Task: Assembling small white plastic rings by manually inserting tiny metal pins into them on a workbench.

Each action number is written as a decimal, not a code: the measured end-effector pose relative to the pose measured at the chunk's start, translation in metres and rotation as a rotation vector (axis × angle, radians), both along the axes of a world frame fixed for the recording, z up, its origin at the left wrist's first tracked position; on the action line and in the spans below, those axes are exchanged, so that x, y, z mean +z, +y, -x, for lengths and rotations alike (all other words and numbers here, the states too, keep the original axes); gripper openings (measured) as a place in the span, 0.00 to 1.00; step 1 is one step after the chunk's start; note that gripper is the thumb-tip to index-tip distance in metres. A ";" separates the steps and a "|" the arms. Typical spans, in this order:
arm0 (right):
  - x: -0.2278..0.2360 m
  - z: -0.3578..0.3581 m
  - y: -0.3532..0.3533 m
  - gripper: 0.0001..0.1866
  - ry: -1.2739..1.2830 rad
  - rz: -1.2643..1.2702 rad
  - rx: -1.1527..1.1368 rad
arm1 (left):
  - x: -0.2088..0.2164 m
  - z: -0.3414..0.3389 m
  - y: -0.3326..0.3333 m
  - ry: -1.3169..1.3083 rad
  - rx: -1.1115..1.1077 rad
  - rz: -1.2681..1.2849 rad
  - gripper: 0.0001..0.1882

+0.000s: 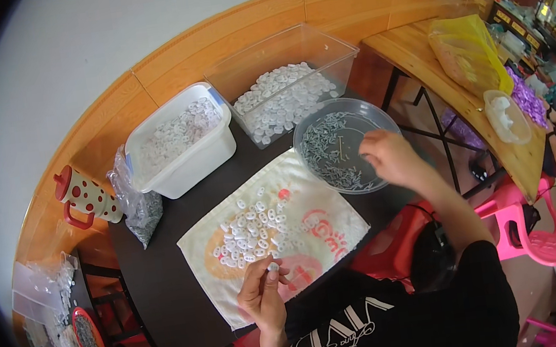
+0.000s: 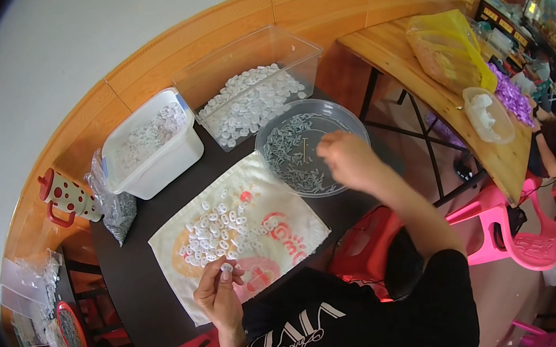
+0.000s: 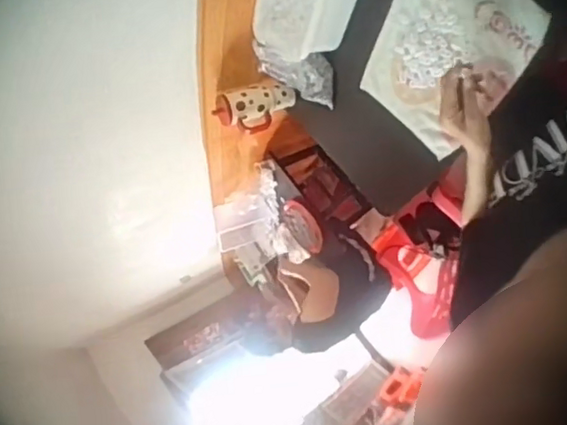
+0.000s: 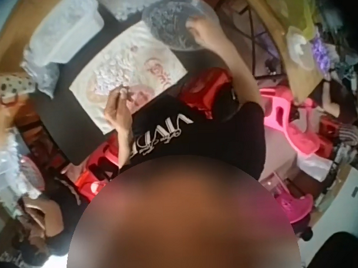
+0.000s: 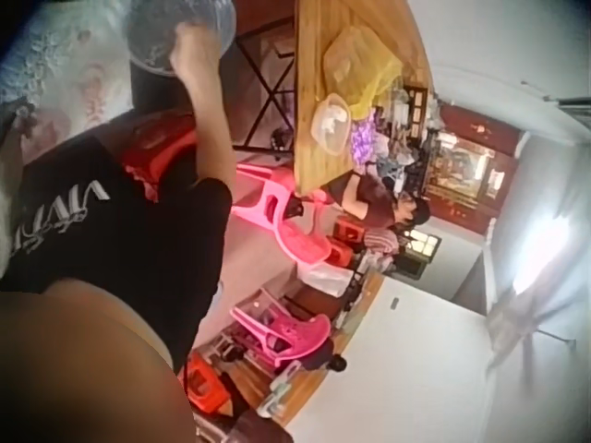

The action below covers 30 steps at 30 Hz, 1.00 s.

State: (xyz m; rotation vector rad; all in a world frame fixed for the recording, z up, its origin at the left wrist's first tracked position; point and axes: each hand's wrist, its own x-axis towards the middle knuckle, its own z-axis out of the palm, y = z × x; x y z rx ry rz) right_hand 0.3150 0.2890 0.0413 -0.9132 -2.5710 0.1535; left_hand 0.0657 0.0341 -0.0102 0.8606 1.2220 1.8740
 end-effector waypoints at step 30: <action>-0.003 -0.001 0.033 0.04 -0.224 0.050 0.237 | 0.015 0.019 -0.015 0.840 0.256 0.331 0.07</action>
